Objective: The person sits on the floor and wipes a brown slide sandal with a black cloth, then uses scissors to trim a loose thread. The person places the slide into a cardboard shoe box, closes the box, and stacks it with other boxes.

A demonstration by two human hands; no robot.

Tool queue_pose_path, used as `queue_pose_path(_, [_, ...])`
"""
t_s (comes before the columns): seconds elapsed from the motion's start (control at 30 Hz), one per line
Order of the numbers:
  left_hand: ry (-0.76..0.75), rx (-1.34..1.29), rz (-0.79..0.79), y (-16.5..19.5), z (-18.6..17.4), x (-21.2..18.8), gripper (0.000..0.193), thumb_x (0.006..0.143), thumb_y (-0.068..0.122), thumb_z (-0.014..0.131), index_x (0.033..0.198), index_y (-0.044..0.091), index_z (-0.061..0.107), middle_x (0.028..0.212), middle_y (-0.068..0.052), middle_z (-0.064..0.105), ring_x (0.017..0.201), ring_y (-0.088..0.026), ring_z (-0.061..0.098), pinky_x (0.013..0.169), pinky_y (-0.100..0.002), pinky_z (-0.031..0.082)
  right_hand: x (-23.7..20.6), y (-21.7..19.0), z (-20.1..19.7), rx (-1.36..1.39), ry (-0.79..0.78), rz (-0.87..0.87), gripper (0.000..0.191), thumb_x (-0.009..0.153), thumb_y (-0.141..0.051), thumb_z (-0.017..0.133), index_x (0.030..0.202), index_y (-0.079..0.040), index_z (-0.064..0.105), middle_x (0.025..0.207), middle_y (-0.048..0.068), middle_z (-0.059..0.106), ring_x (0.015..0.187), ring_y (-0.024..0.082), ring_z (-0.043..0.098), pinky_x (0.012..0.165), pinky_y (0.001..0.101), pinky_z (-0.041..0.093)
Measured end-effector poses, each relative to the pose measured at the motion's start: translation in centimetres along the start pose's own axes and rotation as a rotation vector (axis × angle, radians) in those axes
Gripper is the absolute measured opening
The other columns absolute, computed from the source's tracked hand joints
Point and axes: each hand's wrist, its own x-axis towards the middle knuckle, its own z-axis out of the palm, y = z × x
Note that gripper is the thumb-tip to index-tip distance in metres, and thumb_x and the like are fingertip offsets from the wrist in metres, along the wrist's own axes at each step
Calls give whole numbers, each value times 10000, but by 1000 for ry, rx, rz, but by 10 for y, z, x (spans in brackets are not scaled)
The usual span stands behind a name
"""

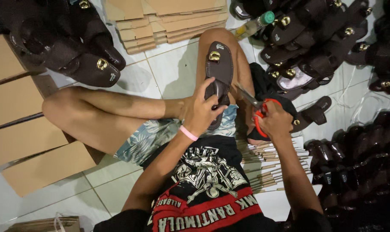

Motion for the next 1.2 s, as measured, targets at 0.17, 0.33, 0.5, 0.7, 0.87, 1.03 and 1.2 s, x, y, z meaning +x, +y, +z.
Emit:
queue_pose_path(0.17, [60, 38, 16, 5, -4, -16, 346, 755, 170, 921, 774, 6, 617, 1442, -162, 532, 1164, -369, 630, 952, -432, 541, -2, -21, 8, 63, -61, 44, 350, 745, -289, 885, 892, -92, 636, 794, 85, 681, 704, 338, 676, 611, 458, 530])
queue_pose_path(0.33, [62, 118, 77, 11, -3, -25, 288, 824, 129, 872, 878, 19, 612, 1480, -180, 508, 1237, -385, 615, 1013, -442, 549, -5, -36, 7, 129, -55, 55, 344, 736, -268, 882, 842, -74, 619, 787, 89, 672, 699, 338, 675, 611, 450, 521])
queue_pose_path(0.5, [-13, 198, 84, 24, -2, -30, 307, 784, 116, 841, 979, 26, 622, 1482, -186, 489, 1237, -445, 579, 954, -486, 528, -10, -41, 13, 199, -17, 68, 299, 731, -235, 862, 862, -83, 640, 782, 96, 675, 686, 325, 680, 604, 431, 532])
queue_pose_path(0.7, [-36, 215, 59, 26, -1, -34, 312, 788, 110, 845, 996, 32, 625, 1498, -178, 476, 1217, -460, 559, 935, -506, 521, -20, -38, 26, 157, 80, 43, 271, 784, -195, 852, 880, -79, 627, 830, 101, 681, 744, 338, 687, 633, 438, 534])
queue_pose_path(0.87, [-19, 230, 67, 25, 1, -38, 292, 786, 107, 827, 987, 42, 625, 1487, -170, 477, 1240, -473, 547, 941, -511, 526, -24, -36, 24, 187, 25, 58, 352, 716, -218, 888, 888, -65, 621, 823, 107, 675, 724, 351, 674, 615, 441, 530])
queue_pose_path(1.03, [-32, 213, 95, 25, 2, -37, 248, 812, 115, 795, 980, 39, 628, 1478, -178, 472, 1281, -493, 524, 945, -520, 535, -22, -45, 24, 232, 10, 74, 367, 689, -209, 890, 877, -64, 611, 816, 97, 675, 712, 334, 677, 601, 436, 528])
queue_pose_path(1.2, [18, 291, 141, 27, 2, -36, 174, 832, 72, 755, 933, 48, 616, 1457, -156, 498, 1290, -487, 540, 950, -510, 552, -19, -50, 26, 183, 71, 45, 285, 771, -163, 850, 869, -70, 600, 812, 94, 676, 685, 317, 681, 581, 413, 530])
